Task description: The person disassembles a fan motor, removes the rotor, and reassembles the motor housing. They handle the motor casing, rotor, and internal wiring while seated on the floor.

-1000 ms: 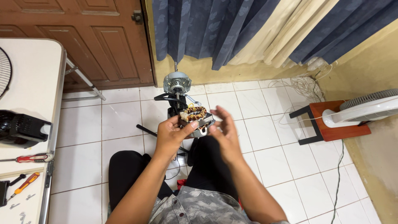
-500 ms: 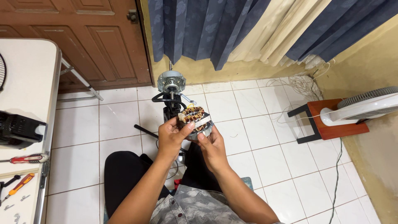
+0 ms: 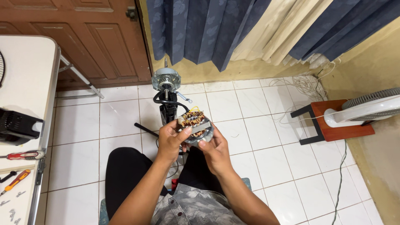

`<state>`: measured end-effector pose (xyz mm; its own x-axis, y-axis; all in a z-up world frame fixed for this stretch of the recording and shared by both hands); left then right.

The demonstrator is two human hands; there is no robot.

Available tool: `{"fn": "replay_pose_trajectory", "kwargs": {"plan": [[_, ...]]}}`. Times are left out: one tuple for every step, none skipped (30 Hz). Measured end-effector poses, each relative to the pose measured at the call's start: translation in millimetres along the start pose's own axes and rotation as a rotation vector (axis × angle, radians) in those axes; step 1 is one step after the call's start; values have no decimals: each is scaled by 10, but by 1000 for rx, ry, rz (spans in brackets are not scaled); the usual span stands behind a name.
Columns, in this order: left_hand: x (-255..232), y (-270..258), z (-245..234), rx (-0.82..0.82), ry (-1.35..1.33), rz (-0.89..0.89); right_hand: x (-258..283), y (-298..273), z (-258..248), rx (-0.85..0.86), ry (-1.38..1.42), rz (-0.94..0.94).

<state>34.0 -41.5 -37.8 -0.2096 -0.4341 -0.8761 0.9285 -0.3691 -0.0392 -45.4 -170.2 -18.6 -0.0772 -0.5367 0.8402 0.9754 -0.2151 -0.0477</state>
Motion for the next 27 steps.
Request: {"fn": "replay_pose_trajectory", "kwargs": {"plan": [[36,0,-22,-6,10,-7,-7,-1,-46,4,32,28],[68,0,-46,-12,21,-15,-5,0,-93,-8,42,21],[100,1,-67,-17,30,-24,-6,-3,-143,-22,51,13],[108,19,-88,4,-10,-17,-6,-5,-194,-36,59,5],[108,48,-107,25,-51,-10,2,-4,-232,-11,70,1],[115,66,-109,46,-92,-3,13,-1,-270,13,80,-4],[116,72,-106,86,-153,0,20,8,-301,38,92,-10],[107,74,-116,126,-213,3,23,21,-341,39,95,-9],[98,76,-125,167,-270,6,18,42,-372,40,99,-8],[96,72,-134,179,-296,23,19,59,-405,41,103,-7],[90,64,-151,194,-319,39,14,80,-431,47,121,4],[85,54,-167,208,-342,56,12,102,-459,53,138,15],[99,39,-188,205,-365,47,6,111,-487,58,155,29],[113,25,-211,202,-388,38,0,122,-508,69,161,30],[128,0,-234,198,-411,28,-11,131,-528,81,166,32],[139,-36,-259,196,-431,17,-26,140,-544,92,171,35],[148,-78,-279,195,-450,5,-41,144,-557,106,170,35],[154,-108,-296,193,-470,-6,-57,146,-567,121,169,36],[164,-149,-314,174,-474,-19,-78,146,-572,135,168,37],[175,-210,-328,155,-477,-31,-107,146,-576,141,183,57],[185,-255,-347,135,-481,-44,-134,147,-577,146,197,78],[192,-286,-372,116,-496,-55,-162,146,-572,152,212,99],[203,-325,-403,97,-512,-66,-187,146,-561,162,226,107],[220,-359,-433,78,-528,-76,-210,144,-547,172,239,114],[236,-382,-448,68,-545,-70,-230,139,-533,182,253,123],[255,-396,-460,58,-563,-65,-246,134,-515,192,259,115],[268,-407,-482,49,-581,-57,-265,137,-491,203,264,106]]}}
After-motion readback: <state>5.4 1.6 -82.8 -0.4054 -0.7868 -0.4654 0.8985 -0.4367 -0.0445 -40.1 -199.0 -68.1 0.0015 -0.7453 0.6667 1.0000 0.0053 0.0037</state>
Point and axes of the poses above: each hand's wrist, its own y-axis towards the middle knuckle, its own z-axis out of the palm, x = y × z, the point moved 5 cm from there along y, towards the middle knuckle, and after that the axes turned 2 degrees about -x, right-handed, at the moved point
